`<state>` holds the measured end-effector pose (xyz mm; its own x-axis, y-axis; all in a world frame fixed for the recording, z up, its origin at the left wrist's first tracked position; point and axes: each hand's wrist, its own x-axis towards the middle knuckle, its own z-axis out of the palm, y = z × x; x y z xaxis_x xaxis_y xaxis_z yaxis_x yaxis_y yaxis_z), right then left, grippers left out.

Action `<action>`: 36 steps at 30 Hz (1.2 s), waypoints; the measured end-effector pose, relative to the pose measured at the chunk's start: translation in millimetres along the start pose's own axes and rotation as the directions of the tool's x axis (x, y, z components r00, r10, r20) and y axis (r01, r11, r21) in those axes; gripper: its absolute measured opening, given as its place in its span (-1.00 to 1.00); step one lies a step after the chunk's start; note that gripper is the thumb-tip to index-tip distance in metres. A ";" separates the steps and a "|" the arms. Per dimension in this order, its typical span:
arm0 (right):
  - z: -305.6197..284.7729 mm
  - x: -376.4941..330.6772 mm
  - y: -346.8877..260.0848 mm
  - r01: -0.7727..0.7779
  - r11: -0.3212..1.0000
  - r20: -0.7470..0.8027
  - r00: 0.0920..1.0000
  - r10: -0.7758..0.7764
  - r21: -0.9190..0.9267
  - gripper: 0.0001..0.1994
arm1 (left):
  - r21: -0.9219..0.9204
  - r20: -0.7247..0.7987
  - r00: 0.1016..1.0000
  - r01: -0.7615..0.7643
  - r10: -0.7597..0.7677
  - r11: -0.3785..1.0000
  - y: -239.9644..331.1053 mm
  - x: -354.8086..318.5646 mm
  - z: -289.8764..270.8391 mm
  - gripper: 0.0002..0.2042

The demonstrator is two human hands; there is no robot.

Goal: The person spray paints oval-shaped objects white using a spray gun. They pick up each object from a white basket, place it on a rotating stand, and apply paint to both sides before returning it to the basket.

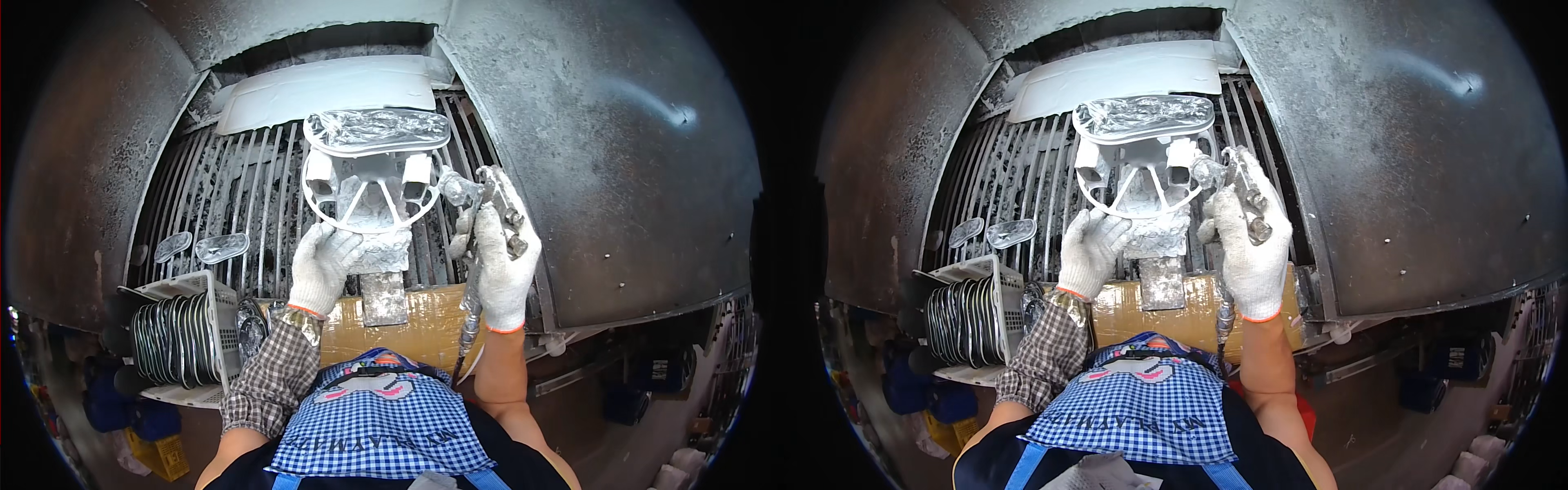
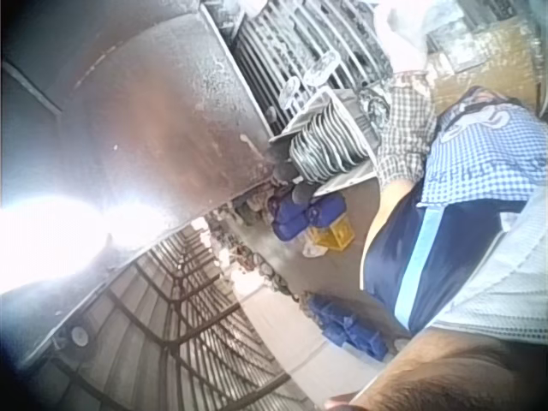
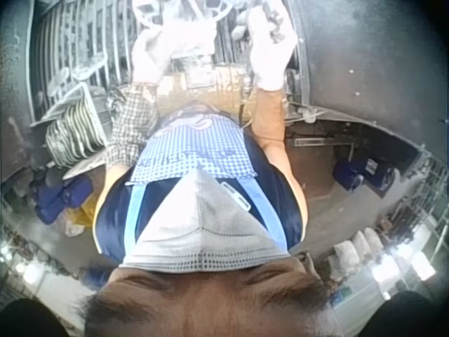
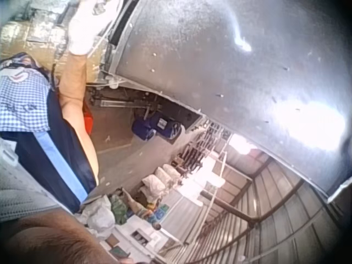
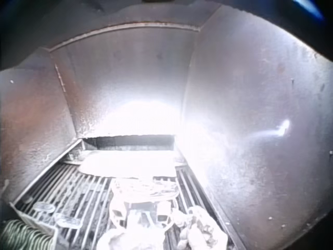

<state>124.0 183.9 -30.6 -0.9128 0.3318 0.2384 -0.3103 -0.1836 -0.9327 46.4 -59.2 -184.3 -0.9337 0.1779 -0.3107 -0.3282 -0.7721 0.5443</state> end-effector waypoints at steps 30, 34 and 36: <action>-33.4 -34.1 -22.2 0.016 0.999 -0.039 0.999 -0.018 -0.033 -0.48 | -0.071 0.103 0.994 0.039 -0.032 0.997 -17.4 1.0 21.4 -0.44; -29.9 -33.7 -26.7 -0.015 0.997 -0.105 0.994 0.023 0.075 -0.49 | -0.030 0.025 0.999 0.030 -0.030 0.999 -3.1 1.4 9.4 -0.44; -33.8 -34.8 -24.7 -0.047 0.997 -0.043 0.998 0.049 0.062 -0.48 | -0.029 0.018 1.000 0.025 -0.024 0.999 3.5 -0.1 6.9 -0.42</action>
<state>172.4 208.1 -25.0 -0.9147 0.3619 0.1802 -0.2834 -0.2562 -0.9241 44.4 -57.7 -177.0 -0.9281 0.2075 -0.3093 -0.3467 -0.7849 0.5136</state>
